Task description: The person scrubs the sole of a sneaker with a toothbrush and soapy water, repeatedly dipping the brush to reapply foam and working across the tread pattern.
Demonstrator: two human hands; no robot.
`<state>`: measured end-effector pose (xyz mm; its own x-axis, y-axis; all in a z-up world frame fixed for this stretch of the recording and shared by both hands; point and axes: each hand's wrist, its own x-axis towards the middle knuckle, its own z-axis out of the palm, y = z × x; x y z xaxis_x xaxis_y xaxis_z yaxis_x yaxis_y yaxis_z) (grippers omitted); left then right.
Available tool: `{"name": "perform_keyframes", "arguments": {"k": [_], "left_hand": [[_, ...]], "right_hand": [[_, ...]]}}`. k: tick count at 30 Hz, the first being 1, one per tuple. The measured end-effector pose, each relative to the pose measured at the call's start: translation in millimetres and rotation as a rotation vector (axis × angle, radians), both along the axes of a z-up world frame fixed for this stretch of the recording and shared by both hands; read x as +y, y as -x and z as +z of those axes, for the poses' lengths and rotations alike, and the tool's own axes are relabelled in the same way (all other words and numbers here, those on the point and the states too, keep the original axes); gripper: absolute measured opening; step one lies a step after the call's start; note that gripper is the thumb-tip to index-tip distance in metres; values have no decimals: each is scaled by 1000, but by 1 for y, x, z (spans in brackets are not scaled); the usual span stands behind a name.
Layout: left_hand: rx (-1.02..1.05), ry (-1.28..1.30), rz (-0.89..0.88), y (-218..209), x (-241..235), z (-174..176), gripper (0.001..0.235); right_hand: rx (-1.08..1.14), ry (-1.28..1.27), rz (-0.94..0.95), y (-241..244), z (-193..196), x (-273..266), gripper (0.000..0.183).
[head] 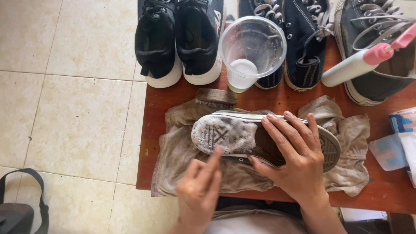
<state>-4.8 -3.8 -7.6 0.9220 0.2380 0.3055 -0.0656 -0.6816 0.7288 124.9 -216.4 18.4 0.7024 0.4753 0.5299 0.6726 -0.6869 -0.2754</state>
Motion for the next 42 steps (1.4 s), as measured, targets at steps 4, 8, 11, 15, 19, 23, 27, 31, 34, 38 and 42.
{"name": "perform_keyframes", "arguments": {"k": [4, 8, 11, 15, 19, 23, 27, 31, 34, 38, 42], "left_hand": [[20, -17, -3, -4, -2, 10, 46], [-59, -40, 124, -7, 3, 6, 46], [-4, -52, 43, -8, -9, 13, 48], [-23, -50, 128, -8, -1, 5, 44], [-57, -16, 142, -5, -5, 8, 42], [29, -26, 15, -2, -10, 10, 47], [-110, -57, 183, -8, 1, 2, 38], [14, 13, 47, 5, -9, 6, 46], [4, -14, 20, 4, -5, 0, 47], [-70, -1, 136, -1, 5, 1, 43], [9, -8, 14, 5, -13, 6, 46]], "right_hand": [[11, 12, 9, 1, 1, 0, 66], [9, 5, -5, 2, 1, 1, 66], [15, 6, -3, 0, 2, 1, 67], [19, 8, -11, 2, -1, 0, 69], [23, 4, -12, 3, -1, -1, 69], [18, 7, -1, 2, -2, -1, 67], [11, -3, -2, 3, -2, -1, 67], [16, 6, 5, 3, 0, 0, 69], [9, 14, -10, 4, 0, 1, 67], [12, 8, -13, 4, -1, 1, 67], [6, 28, -15, 4, 0, 1, 67]]}}
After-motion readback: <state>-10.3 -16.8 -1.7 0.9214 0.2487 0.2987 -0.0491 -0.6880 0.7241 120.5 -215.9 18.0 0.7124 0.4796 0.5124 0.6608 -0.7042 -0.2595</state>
